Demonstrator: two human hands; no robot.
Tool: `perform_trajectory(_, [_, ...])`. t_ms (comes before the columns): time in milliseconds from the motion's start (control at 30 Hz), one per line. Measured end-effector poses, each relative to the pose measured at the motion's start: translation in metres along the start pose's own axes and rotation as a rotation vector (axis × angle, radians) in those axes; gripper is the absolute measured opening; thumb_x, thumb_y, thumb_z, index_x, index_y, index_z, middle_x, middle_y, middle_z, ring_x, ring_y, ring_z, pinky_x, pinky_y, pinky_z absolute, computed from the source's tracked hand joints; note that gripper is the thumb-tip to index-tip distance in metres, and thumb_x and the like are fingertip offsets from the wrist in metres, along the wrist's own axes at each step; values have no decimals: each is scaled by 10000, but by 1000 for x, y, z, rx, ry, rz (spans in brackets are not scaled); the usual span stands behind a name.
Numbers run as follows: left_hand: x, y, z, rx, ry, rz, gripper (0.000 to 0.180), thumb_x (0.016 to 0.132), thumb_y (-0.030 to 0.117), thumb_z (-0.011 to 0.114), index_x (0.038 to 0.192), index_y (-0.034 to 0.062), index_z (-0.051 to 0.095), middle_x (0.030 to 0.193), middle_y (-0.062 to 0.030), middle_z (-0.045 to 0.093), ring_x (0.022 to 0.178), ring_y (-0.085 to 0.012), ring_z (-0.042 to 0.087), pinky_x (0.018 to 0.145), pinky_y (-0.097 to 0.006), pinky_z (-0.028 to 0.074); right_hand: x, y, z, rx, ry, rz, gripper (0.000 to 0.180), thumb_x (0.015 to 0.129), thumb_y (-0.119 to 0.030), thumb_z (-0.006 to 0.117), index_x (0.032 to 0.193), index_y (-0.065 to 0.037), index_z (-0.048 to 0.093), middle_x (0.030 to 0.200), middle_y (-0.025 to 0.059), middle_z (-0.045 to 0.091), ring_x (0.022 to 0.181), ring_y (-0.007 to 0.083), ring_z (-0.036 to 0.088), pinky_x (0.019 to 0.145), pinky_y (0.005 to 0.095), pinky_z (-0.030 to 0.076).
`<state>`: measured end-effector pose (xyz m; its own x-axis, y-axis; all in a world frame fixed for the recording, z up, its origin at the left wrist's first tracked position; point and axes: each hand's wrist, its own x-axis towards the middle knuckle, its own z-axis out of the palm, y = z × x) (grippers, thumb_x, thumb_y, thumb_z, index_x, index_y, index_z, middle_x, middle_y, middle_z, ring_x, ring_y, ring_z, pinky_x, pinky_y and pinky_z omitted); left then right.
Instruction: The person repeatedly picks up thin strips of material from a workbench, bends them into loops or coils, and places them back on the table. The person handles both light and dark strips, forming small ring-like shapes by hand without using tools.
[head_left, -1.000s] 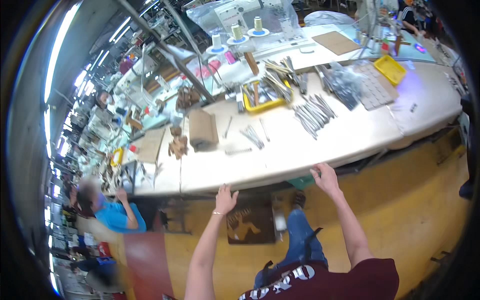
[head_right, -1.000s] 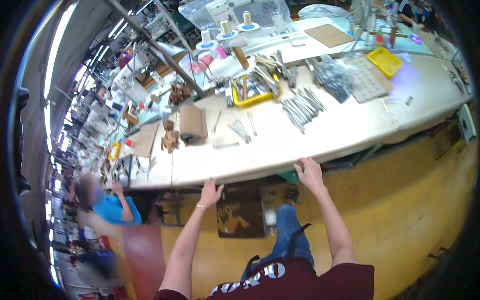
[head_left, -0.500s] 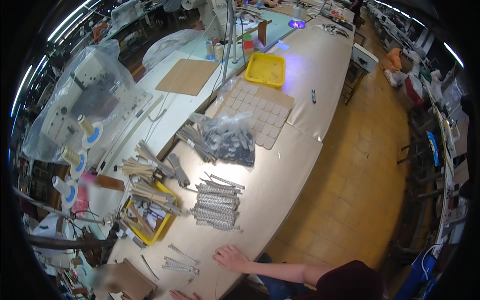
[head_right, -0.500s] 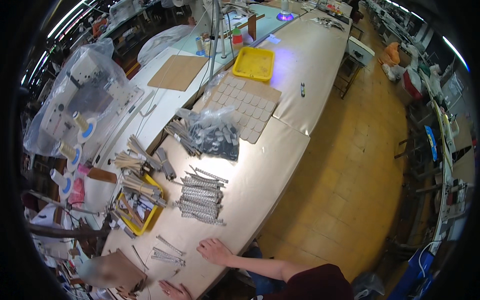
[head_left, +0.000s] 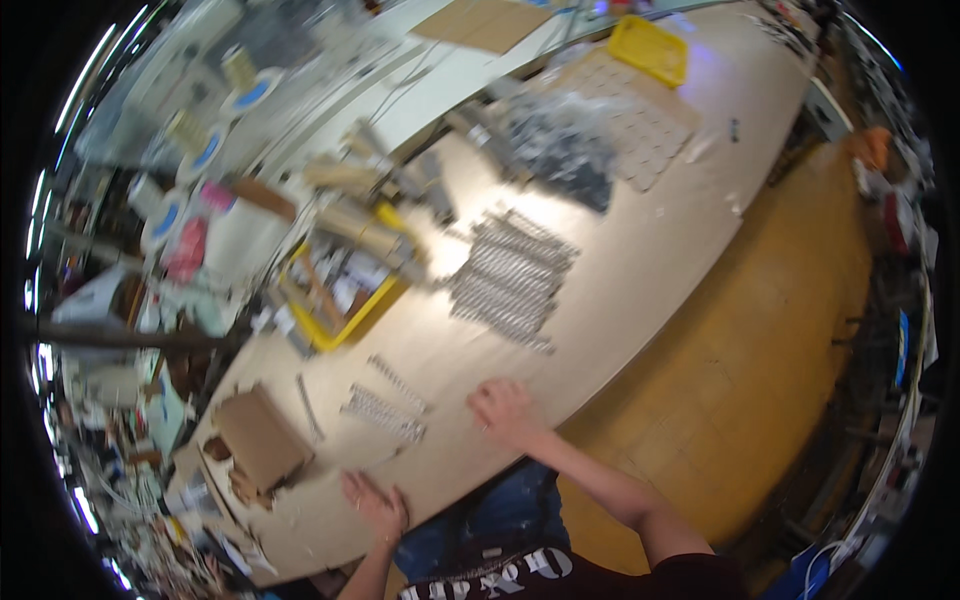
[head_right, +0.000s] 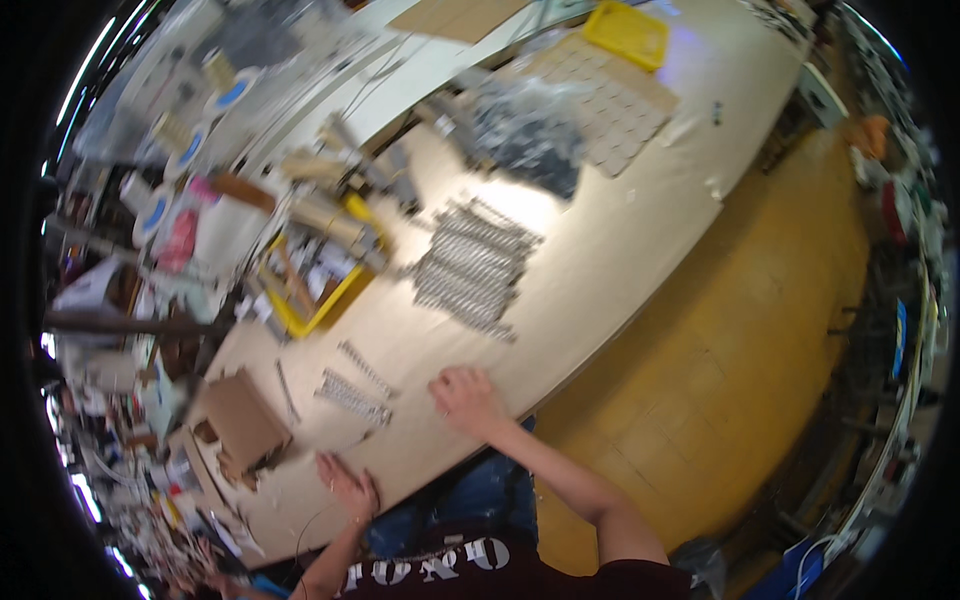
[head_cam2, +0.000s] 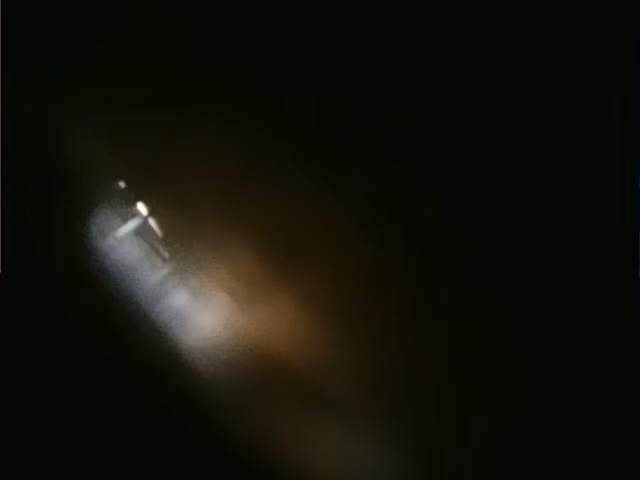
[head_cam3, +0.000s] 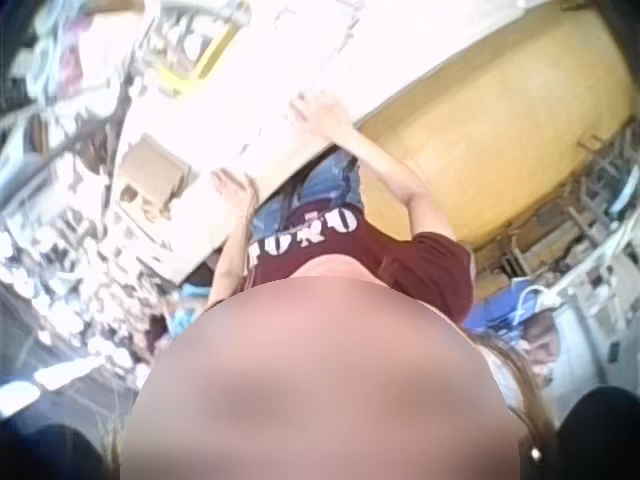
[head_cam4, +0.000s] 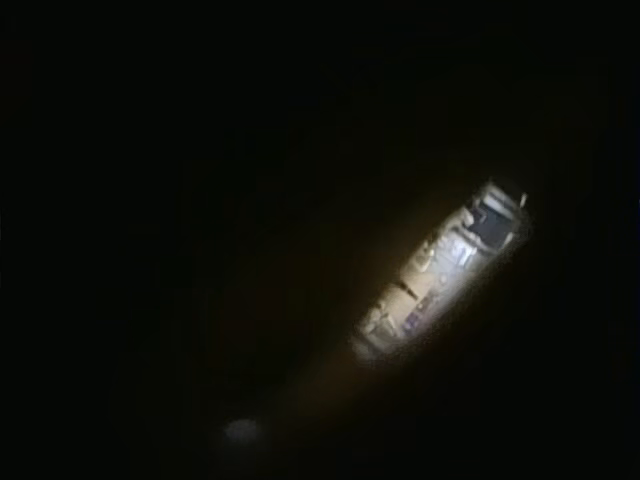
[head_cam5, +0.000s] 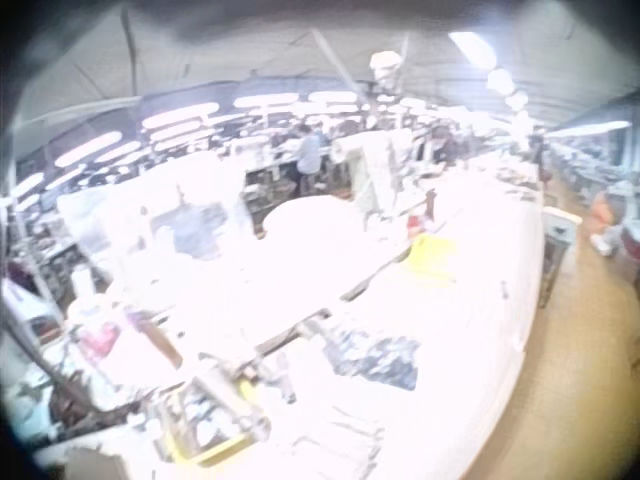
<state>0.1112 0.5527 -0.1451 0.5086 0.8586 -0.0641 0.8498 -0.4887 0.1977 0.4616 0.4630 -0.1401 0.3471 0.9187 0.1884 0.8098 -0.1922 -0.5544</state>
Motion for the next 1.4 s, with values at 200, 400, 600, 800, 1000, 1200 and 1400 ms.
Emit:
perform_trajectory(200, [10, 8, -7, -20, -24, -37, 837, 873, 376, 573, 1494, -70, 232, 1569, -329, 118, 1465, -473, 93, 1182, -563, 44, 7, -4, 2, 18, 118, 14, 158, 798, -208, 703, 927, -144, 639, 953, 53, 581, 920, 243, 577, 800, 395, 436])
perform_trajectory(400, [9, 2, -4, -121, 33, -13, 853, 896, 424, 575, 1500, -69, 226, 1563, -340, 119, 1467, -473, 83, 1180, -578, 34, 4, -14, 9, -124, 242, -6, 131, 824, -218, 711, 859, -116, 637, 860, 63, 582, 820, 254, 579, 738, 380, 439])
perform_trajectory(600, [5, -5, 6, -243, 163, 11, 837, 925, 443, 554, 1506, -61, 225, 1555, -344, 150, 1468, -468, 98, 1176, -596, 38, -3, -23, 22, -332, 422, -65, 122, 845, -202, 697, 848, -93, 643, 846, 79, 600, 773, 275, 582, 721, 401, 443])
perform_trajectory(800, [5, -4, 15, -246, 291, 1, 803, 921, 404, 580, 1519, -9, 238, 1556, -321, 181, 1464, -462, 131, 1175, -590, 81, -1, -11, 27, -378, 414, -97, 141, 854, -194, 678, 930, -80, 646, 905, 98, 615, 847, 290, 588, 744, 411, 430])
perform_trajectory(1000, [-33, -7, 23, -275, 321, 554, 517, 921, 252, 603, 1389, 72, 480, 1536, -250, 305, 1430, -383, 291, 1167, -525, 222, 8, -24, 27, -365, 513, -173, 124, 868, -185, 679, 942, -89, 649, 931, 66, 621, 848, 237, 585, 772, 382, 404])
perform_trajectory(1200, [-93, -52, 47, -318, -25, 943, 172, 895, 216, 632, 999, 78, 629, 914, -123, 594, 812, -294, 636, 736, -426, 540, 77, -86, 38, 103, 361, -145, 116, 875, -165, 694, 884, -54, 662, 855, 85, 649, 699, 234, 612, 652, 345, 492])
perform_trajectory(1400, [-77, -73, 65, -771, -461, 234, 281, 951, 275, 550, 1078, 34, 614, 960, -147, 616, 850, -258, 627, 755, -388, 527, 191, -140, 82, 211, 124, -159, 245, 883, -271, 689, 974, -44, 669, 896, 97, 669, 793, 241, 655, 729, 368, 517])
